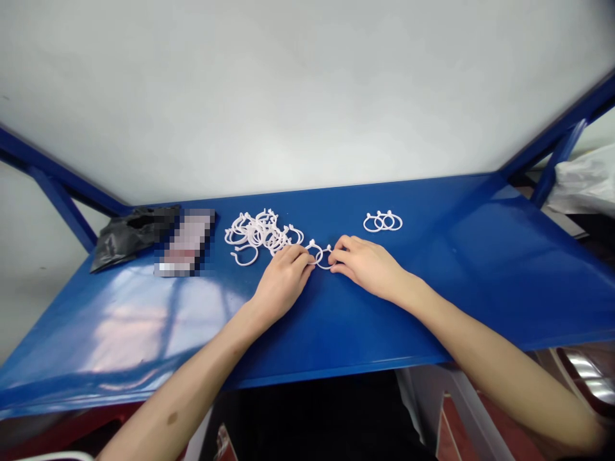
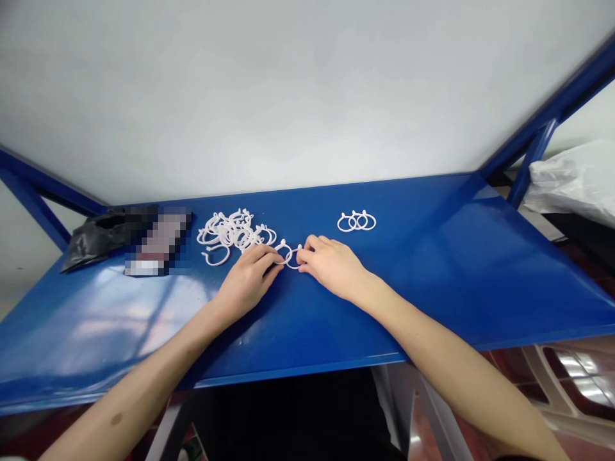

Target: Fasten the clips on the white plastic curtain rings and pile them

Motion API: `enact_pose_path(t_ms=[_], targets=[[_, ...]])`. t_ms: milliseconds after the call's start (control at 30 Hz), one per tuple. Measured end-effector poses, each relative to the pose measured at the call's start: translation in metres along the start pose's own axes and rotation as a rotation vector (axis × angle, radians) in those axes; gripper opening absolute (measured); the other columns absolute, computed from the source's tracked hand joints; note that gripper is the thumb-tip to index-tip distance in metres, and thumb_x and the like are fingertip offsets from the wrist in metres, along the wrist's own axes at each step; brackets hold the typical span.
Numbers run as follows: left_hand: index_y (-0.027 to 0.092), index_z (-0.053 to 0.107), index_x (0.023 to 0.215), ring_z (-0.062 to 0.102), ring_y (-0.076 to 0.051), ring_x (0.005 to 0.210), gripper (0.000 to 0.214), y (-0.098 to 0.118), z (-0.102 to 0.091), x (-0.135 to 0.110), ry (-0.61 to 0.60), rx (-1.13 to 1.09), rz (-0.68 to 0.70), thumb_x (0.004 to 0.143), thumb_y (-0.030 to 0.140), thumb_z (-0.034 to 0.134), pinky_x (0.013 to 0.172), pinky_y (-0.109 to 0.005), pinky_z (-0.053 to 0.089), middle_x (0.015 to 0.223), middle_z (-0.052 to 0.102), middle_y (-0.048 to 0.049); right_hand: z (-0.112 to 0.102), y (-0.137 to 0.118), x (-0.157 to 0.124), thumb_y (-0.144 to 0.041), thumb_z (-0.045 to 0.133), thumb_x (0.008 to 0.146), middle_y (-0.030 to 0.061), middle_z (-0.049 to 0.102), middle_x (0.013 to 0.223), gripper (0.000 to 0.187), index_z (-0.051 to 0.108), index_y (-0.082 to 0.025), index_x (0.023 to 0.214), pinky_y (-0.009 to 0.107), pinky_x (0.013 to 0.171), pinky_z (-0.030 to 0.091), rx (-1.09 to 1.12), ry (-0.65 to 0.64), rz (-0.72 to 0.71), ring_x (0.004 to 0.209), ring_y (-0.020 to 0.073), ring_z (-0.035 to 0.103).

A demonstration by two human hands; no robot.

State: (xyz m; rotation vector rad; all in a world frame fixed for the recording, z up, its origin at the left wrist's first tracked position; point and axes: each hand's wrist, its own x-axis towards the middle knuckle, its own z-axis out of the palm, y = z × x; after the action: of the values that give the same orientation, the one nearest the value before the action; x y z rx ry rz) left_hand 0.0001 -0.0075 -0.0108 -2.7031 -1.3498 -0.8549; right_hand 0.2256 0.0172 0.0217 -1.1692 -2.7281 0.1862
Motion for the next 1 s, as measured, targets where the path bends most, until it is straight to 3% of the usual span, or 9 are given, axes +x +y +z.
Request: enact_pose_path(t_ms=[167,300,500,667,800,1000], targets=[[0.016,0.066,0.097,0.059,-0.021,0.090,0.011,0.001,-0.001,0.000,-0.048,0.055,-0.010,0.099,0.019,0.055,0.084,-0.039,0.053,0.099,0.067,-0.0068,-0.011,0.010,-0.002,-0.023,0.059,0.099,0.0066,0.064,0.102,0.011,0.069,-0.018,0.097,0.031,0.069,0.046,-0.129,0.037,0.147,0.086,0.0199,0.063],[0.018,0.061,0.102,0.059,-0.022,0.093,0.006,0.003,-0.001,-0.001,-0.017,0.041,0.007,0.098,0.020,0.057,0.086,-0.039,0.053,0.101,0.064,-0.0062,-0.012,0.006,-0.001,-0.028,0.057,0.101,0.0054,0.064,0.111,0.014,0.068,-0.021,0.104,0.029,0.069,0.046,-0.089,0.141,0.020,0.085,0.0168,0.062],[0.020,0.047,0.105,0.061,-0.019,0.087,0.023,0.003,0.004,-0.003,0.084,-0.054,-0.156,0.092,0.021,0.066,0.075,-0.033,0.057,0.102,0.054,-0.0048,0.008,-0.004,0.009,-0.027,0.056,0.101,0.0053,0.063,0.110,0.012,0.067,-0.021,0.103,0.031,0.073,0.046,-0.127,0.163,-0.098,0.087,0.0172,0.060],[0.022,0.046,0.131,0.066,-0.017,0.092,0.042,0.005,0.001,-0.001,0.025,-0.060,-0.136,0.093,0.017,0.064,0.081,-0.034,0.061,0.123,0.053,-0.0097,0.013,-0.003,0.013,-0.028,0.057,0.101,0.0059,0.063,0.110,0.012,0.067,-0.020,0.102,0.033,0.075,0.047,-0.130,0.129,-0.109,0.090,0.0186,0.060],[0.020,0.056,0.121,0.067,-0.017,0.091,0.026,0.005,-0.001,-0.001,-0.006,-0.055,-0.060,0.095,0.016,0.060,0.080,-0.034,0.062,0.123,0.056,-0.0098,0.009,-0.004,0.011,-0.031,0.061,0.099,0.0079,0.063,0.113,0.016,0.066,-0.018,0.106,0.035,0.080,0.049,-0.103,0.080,-0.101,0.093,0.0205,0.061],[0.017,0.060,0.101,0.069,-0.020,0.095,0.006,0.002,0.000,-0.001,-0.009,-0.070,-0.055,0.095,0.018,0.061,0.080,-0.036,0.063,0.115,0.058,-0.0087,0.010,-0.004,0.011,-0.028,0.064,0.097,0.0092,0.062,0.112,0.018,0.066,-0.018,0.111,0.037,0.084,0.049,-0.070,0.057,-0.089,0.095,0.0223,0.059]])
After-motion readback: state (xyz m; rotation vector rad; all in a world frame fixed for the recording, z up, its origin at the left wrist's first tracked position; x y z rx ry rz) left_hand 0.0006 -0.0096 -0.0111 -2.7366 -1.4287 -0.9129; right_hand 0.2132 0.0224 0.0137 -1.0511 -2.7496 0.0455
